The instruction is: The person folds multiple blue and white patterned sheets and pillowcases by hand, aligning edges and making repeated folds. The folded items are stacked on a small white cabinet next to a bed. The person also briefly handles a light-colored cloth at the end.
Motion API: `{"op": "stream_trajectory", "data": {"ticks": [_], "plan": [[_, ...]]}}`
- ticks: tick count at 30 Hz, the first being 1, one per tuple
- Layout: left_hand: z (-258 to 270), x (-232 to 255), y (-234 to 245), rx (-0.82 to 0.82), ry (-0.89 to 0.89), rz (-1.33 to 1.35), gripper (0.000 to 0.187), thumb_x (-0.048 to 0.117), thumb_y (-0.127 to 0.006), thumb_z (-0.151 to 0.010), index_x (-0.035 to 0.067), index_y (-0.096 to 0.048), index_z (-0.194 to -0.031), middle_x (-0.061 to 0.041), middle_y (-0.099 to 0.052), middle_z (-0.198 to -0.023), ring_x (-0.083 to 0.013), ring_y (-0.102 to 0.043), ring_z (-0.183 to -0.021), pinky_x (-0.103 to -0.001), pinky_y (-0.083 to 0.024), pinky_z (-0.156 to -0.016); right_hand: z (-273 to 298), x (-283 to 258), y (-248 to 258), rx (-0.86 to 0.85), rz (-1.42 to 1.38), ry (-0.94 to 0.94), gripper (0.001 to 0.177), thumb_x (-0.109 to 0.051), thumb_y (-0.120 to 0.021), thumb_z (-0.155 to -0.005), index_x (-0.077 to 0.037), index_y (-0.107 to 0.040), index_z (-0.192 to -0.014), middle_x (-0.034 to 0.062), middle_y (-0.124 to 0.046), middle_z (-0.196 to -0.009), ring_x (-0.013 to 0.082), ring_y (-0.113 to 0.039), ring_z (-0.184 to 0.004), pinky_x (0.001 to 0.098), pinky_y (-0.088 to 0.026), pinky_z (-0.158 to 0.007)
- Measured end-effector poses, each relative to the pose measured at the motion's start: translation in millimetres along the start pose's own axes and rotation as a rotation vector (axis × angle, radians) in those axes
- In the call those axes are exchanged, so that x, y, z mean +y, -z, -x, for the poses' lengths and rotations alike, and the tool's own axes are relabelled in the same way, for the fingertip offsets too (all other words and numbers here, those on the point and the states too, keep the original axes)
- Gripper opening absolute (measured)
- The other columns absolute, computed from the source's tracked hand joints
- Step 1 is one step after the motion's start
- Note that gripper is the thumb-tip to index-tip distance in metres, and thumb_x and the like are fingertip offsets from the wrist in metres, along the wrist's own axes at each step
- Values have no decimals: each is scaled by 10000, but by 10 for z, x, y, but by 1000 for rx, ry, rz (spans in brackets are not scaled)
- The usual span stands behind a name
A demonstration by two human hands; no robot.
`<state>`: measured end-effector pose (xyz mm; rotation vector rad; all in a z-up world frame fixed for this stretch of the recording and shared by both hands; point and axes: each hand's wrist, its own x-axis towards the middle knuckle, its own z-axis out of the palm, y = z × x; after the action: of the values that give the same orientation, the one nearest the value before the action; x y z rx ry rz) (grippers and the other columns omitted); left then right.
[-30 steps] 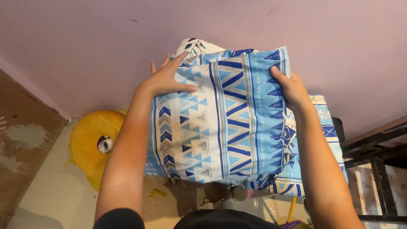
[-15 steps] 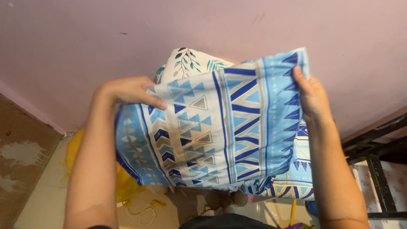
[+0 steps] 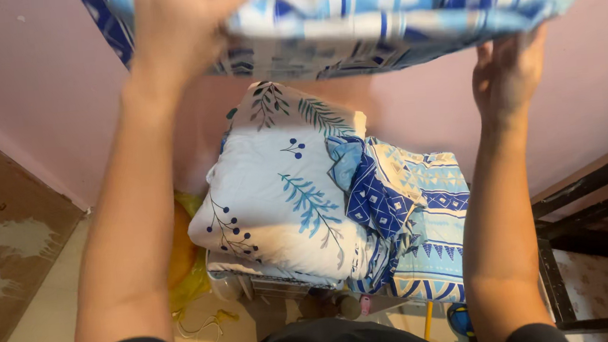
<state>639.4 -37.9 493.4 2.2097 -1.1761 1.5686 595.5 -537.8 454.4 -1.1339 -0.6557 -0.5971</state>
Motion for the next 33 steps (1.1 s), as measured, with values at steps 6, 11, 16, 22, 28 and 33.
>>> {"op": "stream_trajectory", "data": {"ticks": [6,11,16,22,28,33], "plan": [[1280,1457,-216,-247,80,259,353,36,-703,-808,164,-736,-1135,-37,-596,-807,-252,-647,-789,-402,-521,-685,1892,322,908,151,179,-383,510,-419,-501,-1160,32,-561,-1391,35,-594,-886,67,-489,-633,199,-365,-539],[1890,2065,-278,-713,401,713,571,408,-858,-676,123,-757,-1159,-174,-665,-980,-399,-631,-922,-550,-489,-781,3182,672,1253,457,-112,-789,405,-350,-515,-1006,41,-549,-1105,166,-650,-1362,287,-639,-1111,371,-528,-960],[1788,1982,-515,-837,631,549,409,513,-623,-962,229,-727,-1238,-95,-678,-1174,-282,-620,-1198,-440,-457,-1047,3059,619,1238,642,-80,-979,786,-668,-452,-920,-24,-638,-1331,145,-630,-1375,303,-634,-1172,432,-527,-965],[1598,2271,-1336,-500,555,263,616,542,-563,-981,289,-491,-1539,-196,-320,-1616,-597,-221,-1404,-770,-109,-1049,2425,783,1085,459,-63,-1187,719,-338,-740,-930,19,-475,-1494,175,-655,-1338,286,-697,-1122,436,-566,-1009],[2064,2585,-1904,-384,575,193,675,634,-526,-975,283,-480,-1549,-169,-243,-1651,-576,-174,-1469,-783,-84,-1133,2058,647,310,409,-578,-890,697,-54,-616,-781,106,-503,-1450,282,-674,-1278,375,-724,-1069,451,-594,-993],[2611,2760,-1913,-514,607,543,482,527,-479,-1109,230,-563,-1479,-214,-257,-1728,-493,-227,-1570,-635,-157,-1239,1677,537,-457,277,-522,-881,707,-64,-613,-784,104,-503,-1462,245,-690,-1222,328,-712,-1002,399,-577,-942]]}}
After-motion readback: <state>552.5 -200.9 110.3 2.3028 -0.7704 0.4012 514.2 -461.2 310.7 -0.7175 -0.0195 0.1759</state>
